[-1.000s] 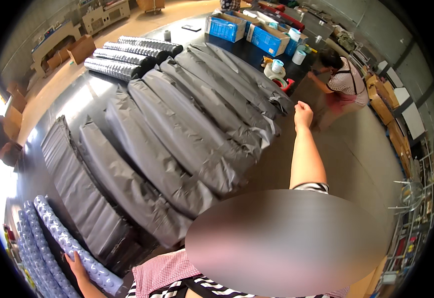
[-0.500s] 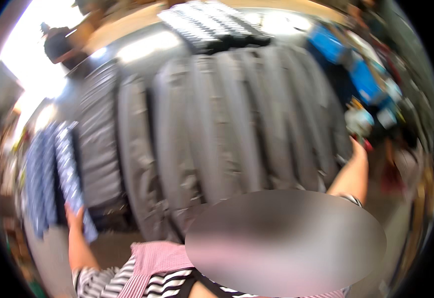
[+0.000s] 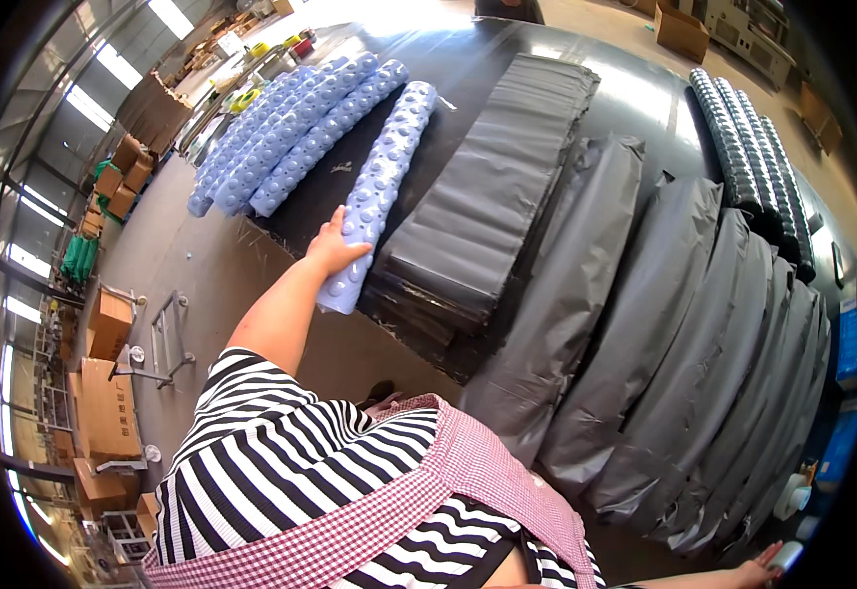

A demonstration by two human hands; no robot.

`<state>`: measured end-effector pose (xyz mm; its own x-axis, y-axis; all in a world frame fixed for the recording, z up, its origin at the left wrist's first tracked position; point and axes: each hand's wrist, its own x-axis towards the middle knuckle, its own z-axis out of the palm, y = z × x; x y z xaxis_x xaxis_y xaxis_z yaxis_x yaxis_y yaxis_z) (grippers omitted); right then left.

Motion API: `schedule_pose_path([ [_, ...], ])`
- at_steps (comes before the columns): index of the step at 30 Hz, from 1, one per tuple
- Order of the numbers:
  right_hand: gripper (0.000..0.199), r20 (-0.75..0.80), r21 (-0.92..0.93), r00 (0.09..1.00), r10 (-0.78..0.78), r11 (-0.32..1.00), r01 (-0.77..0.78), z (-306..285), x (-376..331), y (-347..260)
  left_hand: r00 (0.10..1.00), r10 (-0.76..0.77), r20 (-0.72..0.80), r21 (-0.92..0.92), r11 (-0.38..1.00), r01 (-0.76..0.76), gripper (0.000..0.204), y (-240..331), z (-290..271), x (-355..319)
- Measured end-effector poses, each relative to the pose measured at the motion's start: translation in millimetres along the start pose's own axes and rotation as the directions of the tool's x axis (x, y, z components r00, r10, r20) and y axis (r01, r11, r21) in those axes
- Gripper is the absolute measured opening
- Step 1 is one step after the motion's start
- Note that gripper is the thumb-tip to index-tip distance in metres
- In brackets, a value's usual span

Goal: The person packages textured foam pads into grey plastic sleeves by hand, tucking the ends of the sleeves and sealing them with tape using a dispenser before moving the finished items to a stack.

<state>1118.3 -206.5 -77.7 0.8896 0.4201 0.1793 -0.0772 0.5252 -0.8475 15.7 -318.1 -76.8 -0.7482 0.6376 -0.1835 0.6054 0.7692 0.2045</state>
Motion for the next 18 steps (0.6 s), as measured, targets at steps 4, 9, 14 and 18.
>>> schedule_pose_path([
  [4,0.056,0.523,-0.171,0.853,-0.012,0.978,0.119,-34.4,-34.5,-36.1,0.987,0.118,0.113,-0.038,0.993,-0.115,0.12,16.9,4.6,41.6],
  [9,0.063,0.571,-0.059,0.8,0.184,0.981,-0.184,83.6,-282.0,-28.4,0.957,0.148,0.248,-0.143,0.983,-0.115,0.108,-7.3,-33.4,49.9],
  [14,0.059,0.856,0.068,0.385,0.345,0.663,-0.746,211.2,-605.7,-71.8,0.849,0.418,0.324,-0.392,0.876,-0.282,0.131,-33.1,-10.6,84.7],
  [18,0.047,0.649,-0.002,0.356,0.672,0.47,-0.883,244.2,-760.4,-72.9,0.707,0.555,0.438,-0.505,0.803,-0.317,0.124,-46.7,-5.4,99.2],
])
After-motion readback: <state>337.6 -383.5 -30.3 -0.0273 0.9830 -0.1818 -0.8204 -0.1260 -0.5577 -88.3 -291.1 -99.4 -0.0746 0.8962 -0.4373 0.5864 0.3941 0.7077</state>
